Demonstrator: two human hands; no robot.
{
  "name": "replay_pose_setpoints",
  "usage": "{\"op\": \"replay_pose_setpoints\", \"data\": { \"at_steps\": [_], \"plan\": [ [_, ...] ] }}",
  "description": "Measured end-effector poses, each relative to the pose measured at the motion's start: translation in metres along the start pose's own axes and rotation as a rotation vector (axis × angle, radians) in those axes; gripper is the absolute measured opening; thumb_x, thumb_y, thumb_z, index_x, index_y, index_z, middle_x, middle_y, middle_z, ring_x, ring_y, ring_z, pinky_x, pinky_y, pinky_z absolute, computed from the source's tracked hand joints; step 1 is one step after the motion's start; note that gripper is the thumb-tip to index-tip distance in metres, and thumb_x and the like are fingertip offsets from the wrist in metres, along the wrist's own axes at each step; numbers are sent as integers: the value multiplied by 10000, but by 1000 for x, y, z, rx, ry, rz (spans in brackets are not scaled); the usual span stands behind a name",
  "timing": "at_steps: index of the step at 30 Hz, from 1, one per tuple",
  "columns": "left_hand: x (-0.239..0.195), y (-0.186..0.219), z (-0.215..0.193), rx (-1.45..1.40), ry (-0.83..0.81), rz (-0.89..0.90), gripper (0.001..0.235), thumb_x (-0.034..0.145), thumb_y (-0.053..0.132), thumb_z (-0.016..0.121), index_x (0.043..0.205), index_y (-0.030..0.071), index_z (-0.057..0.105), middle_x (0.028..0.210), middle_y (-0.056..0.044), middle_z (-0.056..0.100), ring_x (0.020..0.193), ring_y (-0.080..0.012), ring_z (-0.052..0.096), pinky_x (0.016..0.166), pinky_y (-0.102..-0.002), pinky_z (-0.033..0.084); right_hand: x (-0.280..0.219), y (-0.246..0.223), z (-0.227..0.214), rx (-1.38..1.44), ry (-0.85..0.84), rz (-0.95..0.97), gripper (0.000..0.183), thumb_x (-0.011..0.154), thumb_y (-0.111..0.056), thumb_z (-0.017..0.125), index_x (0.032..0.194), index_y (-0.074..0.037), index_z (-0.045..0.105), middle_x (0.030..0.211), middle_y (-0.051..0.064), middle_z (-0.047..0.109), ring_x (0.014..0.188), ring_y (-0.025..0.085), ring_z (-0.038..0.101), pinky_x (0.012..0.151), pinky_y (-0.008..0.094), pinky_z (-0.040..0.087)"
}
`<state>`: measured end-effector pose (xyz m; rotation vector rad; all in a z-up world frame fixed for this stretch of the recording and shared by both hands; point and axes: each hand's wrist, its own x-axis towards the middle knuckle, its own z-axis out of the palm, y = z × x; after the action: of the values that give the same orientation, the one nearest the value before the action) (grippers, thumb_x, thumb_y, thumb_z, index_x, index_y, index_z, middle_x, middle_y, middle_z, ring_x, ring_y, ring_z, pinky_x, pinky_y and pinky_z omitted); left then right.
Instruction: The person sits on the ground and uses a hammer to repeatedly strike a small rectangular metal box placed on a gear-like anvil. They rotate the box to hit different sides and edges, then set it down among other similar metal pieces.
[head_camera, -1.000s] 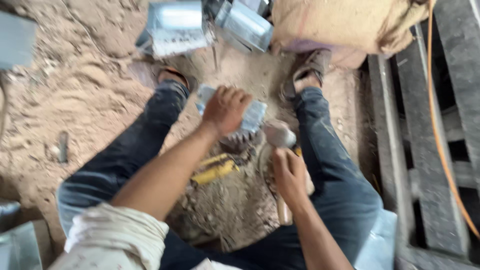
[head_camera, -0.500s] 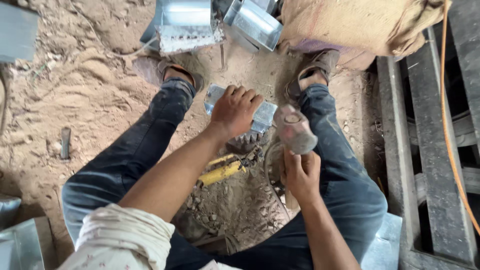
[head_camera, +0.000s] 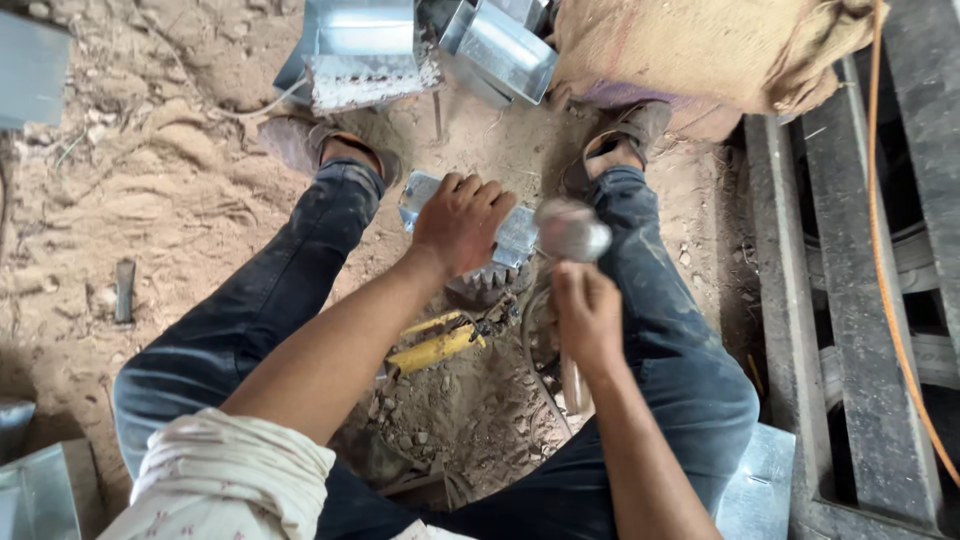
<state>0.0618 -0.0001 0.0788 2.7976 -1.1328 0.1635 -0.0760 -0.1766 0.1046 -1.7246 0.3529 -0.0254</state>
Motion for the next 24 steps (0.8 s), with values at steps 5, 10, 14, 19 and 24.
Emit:
{"op": "replay_pose_setpoints", "data": {
  "at_steps": [5,10,14,19,24],
  "plan": [
    [2,1,1,32,55,-10,539,776,31,618,1307,117,591,1240,-60,642,1117,-225,597,999,-413,425,-5,-18,-5,2,-22,14,421,1054,-410,491,842,-79,641,607,-4,567,436,80,490,361,264,405],
    [5,-1,6,70,0,2,557,775,35,620,1324,119,582,1241,-74,639,1105,-228,594,990,-412,433,-3,-24,-6,119,-25,-42,459,1071,-428,450,798,-77,562,588,-2,550,408,81,477,350,266,399],
    [4,0,2,20,-73,-27,499,832,68,622,1325,122,578,1253,-73,634,1134,-228,589,1016,-404,430,3,-25,0,28,12,124,430,1063,-417,456,812,-88,573,595,-5,510,422,80,449,370,262,392],
    [-5,1,7,69,60,2,508,749,120,686,1247,120,583,1198,-69,635,1123,-244,591,991,-429,420,6,-24,-15,125,12,-168,434,1122,-384,465,835,-67,542,636,-18,491,484,59,434,395,255,348],
    [1,-5,2,-9,105,13,527,765,77,687,1279,143,589,1167,-61,638,1073,-242,599,961,-428,426,20,-25,-3,-90,14,-42,377,1064,-375,502,863,-93,652,590,-27,513,456,51,486,391,255,398]
  ]
}}
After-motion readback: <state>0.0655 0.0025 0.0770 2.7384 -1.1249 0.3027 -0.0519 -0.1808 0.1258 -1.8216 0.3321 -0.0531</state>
